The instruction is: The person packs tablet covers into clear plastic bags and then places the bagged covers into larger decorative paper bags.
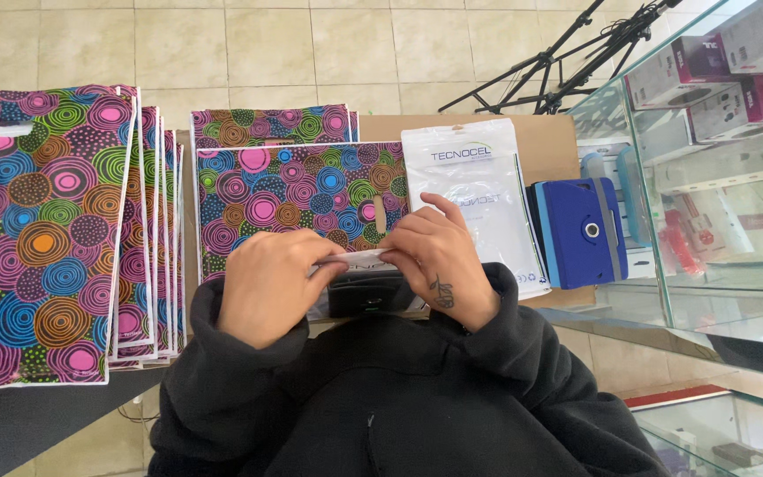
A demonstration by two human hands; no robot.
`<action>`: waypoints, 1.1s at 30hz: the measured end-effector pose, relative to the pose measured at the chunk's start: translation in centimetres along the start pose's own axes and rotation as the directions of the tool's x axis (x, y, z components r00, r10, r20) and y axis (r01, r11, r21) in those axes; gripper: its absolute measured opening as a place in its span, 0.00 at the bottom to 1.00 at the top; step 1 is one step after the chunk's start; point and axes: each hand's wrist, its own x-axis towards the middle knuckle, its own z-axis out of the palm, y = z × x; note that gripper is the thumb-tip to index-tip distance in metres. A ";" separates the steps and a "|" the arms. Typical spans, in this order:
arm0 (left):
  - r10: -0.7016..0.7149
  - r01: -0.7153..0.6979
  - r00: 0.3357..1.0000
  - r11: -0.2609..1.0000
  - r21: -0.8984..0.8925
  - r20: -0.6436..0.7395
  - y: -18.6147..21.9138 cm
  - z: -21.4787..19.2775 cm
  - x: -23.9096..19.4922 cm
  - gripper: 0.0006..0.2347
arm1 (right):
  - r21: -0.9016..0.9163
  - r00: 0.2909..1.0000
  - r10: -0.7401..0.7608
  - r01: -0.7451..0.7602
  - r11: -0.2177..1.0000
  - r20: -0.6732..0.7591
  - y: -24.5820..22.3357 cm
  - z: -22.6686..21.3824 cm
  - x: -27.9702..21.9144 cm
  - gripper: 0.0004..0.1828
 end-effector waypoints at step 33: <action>-0.038 -0.019 0.976 0.965 -0.260 -0.213 -4.4 1.6 -2.5 0.05 | -0.033 0.986 -0.142 0.145 0.989 0.092 -4.7 3.0 3.3 0.06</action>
